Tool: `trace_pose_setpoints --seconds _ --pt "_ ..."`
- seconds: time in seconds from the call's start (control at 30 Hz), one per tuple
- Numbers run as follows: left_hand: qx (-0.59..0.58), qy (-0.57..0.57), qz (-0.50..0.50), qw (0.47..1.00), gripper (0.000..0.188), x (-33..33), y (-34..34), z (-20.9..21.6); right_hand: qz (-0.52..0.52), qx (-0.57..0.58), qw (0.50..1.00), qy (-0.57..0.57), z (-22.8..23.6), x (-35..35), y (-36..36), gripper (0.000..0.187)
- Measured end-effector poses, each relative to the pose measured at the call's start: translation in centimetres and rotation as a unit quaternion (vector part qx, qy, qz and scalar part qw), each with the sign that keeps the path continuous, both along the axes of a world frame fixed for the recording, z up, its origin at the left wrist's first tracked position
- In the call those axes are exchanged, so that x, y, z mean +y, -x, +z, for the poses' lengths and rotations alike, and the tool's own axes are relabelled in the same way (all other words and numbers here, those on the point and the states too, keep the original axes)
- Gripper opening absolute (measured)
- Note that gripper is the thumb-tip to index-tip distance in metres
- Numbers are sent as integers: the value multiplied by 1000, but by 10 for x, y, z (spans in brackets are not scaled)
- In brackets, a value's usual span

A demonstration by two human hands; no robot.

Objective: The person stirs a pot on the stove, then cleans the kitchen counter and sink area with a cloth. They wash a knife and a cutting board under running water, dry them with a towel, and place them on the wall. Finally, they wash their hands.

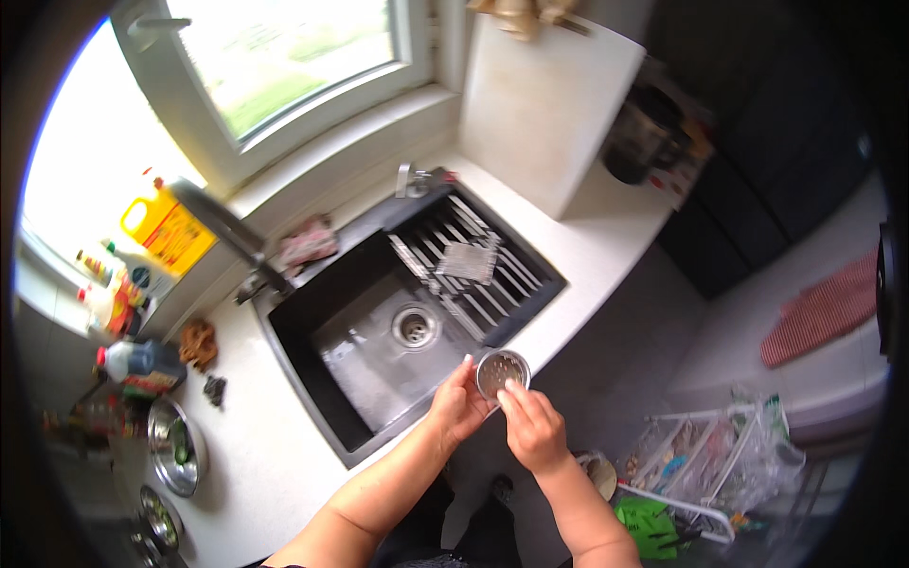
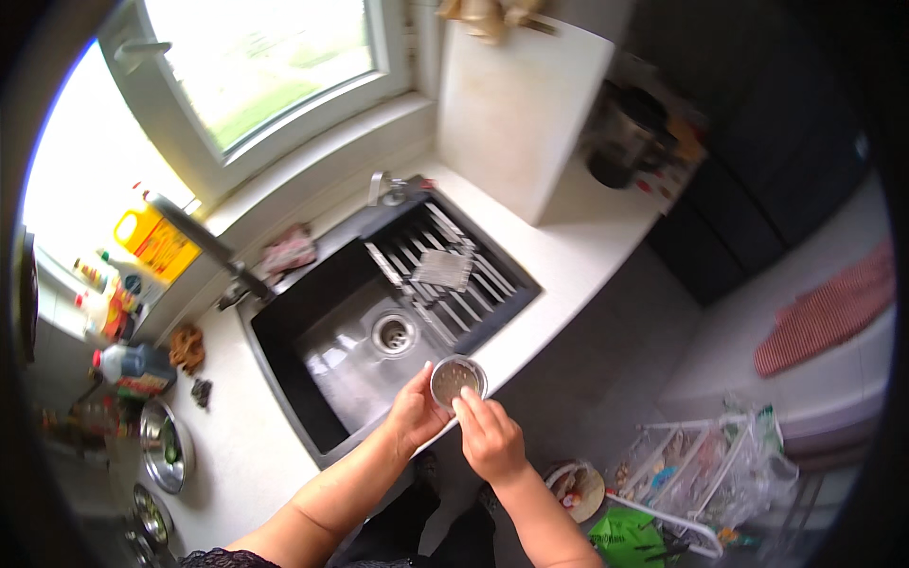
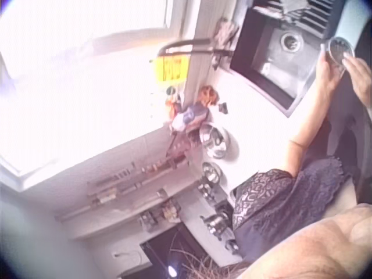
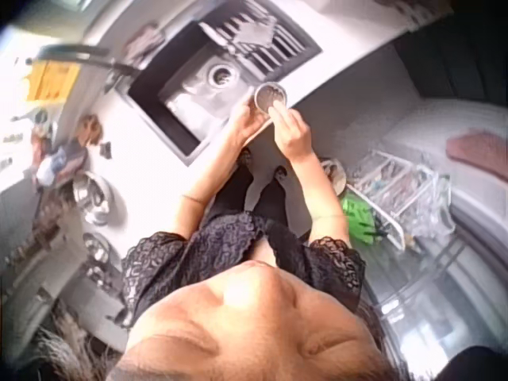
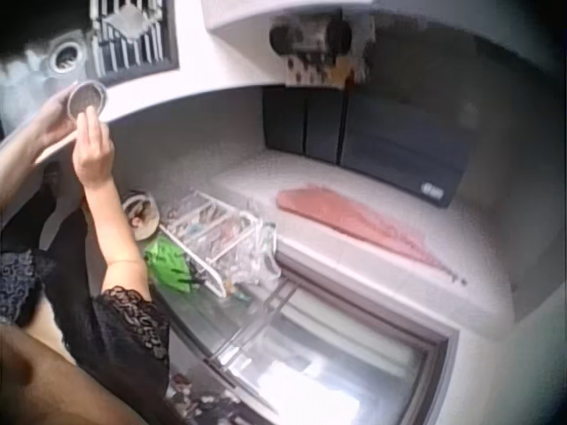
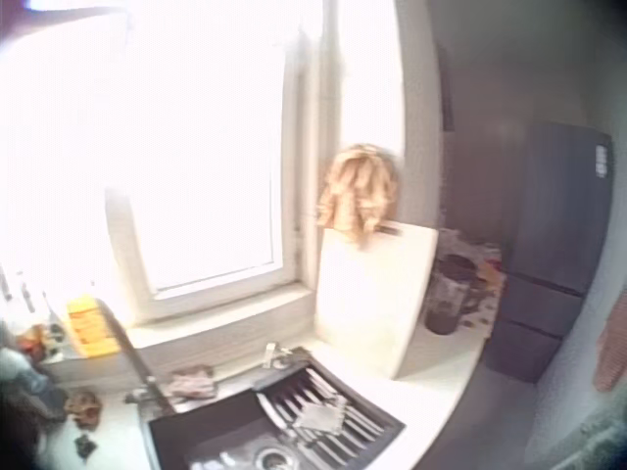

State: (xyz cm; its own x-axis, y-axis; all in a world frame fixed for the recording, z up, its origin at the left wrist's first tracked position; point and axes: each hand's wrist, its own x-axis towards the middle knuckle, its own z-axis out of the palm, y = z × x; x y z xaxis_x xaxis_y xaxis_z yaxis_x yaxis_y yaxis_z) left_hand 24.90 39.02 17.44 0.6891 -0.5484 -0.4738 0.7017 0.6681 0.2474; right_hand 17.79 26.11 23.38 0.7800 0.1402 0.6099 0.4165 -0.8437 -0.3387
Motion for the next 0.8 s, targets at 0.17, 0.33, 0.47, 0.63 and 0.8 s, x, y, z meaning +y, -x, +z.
trace_pose_setpoints --seconds 0.17,0.33,0.47,0.63,0.8 --pt "76 -78 154 982 46 118 -25 -8 115 179 976 -44 -69 86 -126 18" --pt "132 -102 243 955 47 177 -12 -31 76 416 876 231 -195 150 -223 21" --pt "164 -115 312 929 49 201 -2 -50 60 492 827 264 -260 169 -239 27" --pt "173 -117 348 914 50 205 -12 -54 57 485 811 321 -319 163 -232 41" --pt "174 -104 359 911 49 193 -33 -49 31 531 790 305 -313 158 -227 50"
